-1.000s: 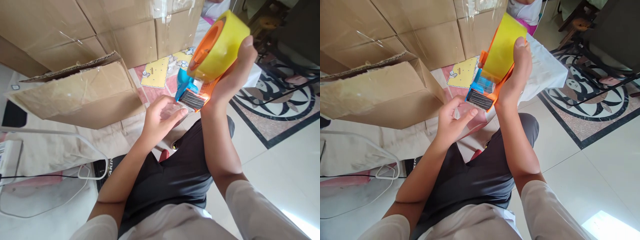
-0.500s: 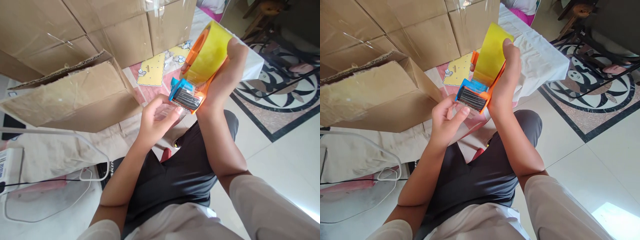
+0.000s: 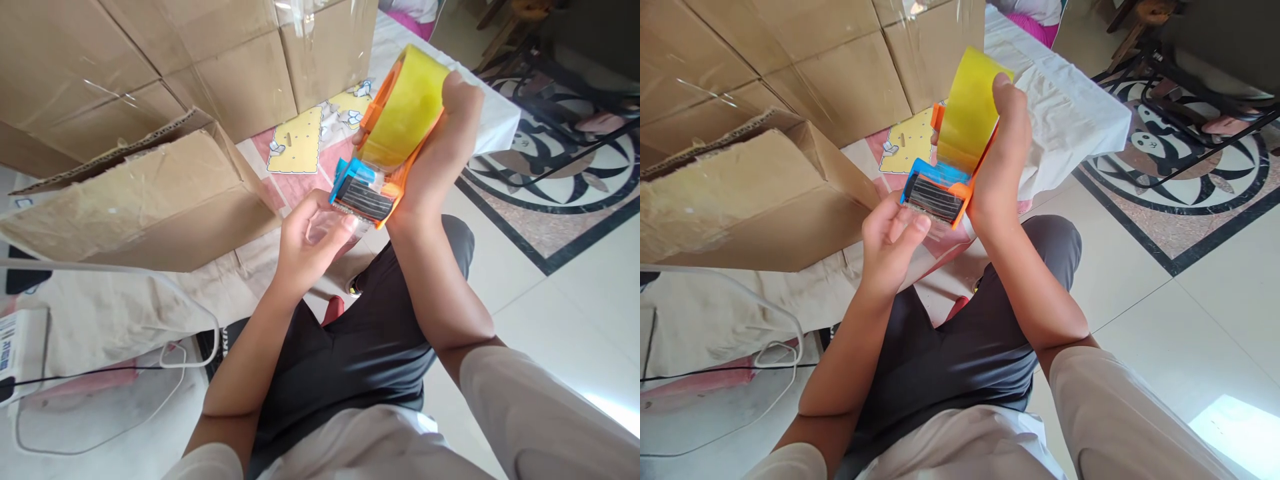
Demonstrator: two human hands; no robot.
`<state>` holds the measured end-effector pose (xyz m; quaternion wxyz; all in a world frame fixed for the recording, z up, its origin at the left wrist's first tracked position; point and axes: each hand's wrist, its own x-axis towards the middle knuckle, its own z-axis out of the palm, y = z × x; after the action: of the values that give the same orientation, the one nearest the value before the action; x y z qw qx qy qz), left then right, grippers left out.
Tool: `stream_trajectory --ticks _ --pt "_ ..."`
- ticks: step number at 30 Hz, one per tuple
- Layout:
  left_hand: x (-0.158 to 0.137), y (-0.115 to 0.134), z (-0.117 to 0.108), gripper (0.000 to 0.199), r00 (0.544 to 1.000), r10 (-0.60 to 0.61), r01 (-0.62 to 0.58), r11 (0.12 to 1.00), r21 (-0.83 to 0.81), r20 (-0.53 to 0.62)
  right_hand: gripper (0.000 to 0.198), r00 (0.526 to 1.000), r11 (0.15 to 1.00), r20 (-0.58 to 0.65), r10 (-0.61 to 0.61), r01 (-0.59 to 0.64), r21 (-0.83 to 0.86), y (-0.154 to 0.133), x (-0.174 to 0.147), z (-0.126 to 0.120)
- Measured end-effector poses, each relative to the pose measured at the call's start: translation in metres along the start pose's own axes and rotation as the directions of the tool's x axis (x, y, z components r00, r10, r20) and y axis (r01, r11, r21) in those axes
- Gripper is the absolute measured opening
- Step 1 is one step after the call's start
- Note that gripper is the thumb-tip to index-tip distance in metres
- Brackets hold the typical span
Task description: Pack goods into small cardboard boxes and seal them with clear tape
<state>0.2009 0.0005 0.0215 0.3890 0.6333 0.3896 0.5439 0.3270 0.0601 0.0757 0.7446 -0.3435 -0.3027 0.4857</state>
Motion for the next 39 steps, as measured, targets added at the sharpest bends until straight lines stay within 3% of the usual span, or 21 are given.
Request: stream_trajectory --ticks 3,6,15,22,27,31,39 --pt "-0.001 0.004 0.001 0.038 1.000 -0.007 0.007 1.000 0.009 0.000 0.033 0.997 0.999 0.072 0.034 -0.034 -0.003 -0.002 -0.003 -0.002" --pt "-0.001 0.006 0.002 0.035 0.999 -0.033 0.034 0.999 -0.015 0.004 0.033 0.995 0.996 0.055 0.079 -0.077 -0.042 -0.004 -0.005 -0.002" --pt "0.001 0.003 0.000 0.039 1.000 -0.030 0.030 0.999 0.031 0.001 0.035 0.986 0.987 0.145 0.087 -0.105 0.123 0.001 -0.006 0.000" --pt "0.000 -0.003 -0.001 0.038 1.000 -0.008 0.008 1.000 0.005 0.002 0.038 0.997 0.986 0.068 0.031 -0.041 0.163 0.007 -0.007 0.006" --pt "0.000 -0.007 -0.001 0.037 0.999 0.032 -0.032 0.999 -0.027 0.009 0.023 0.988 0.989 0.067 0.139 -0.141 0.033 -0.003 -0.014 0.009" --pt "0.000 -0.010 0.000 0.032 0.998 0.053 -0.052 0.996 -0.078 0.016 0.031 0.981 0.984 0.079 0.178 -0.178 -0.015 -0.006 -0.013 0.006" --pt "0.002 -0.016 0.000 0.030 0.995 0.100 -0.095 0.986 -0.134 0.029 0.028 0.980 0.981 0.097 0.175 -0.181 0.066 -0.007 -0.013 0.009"
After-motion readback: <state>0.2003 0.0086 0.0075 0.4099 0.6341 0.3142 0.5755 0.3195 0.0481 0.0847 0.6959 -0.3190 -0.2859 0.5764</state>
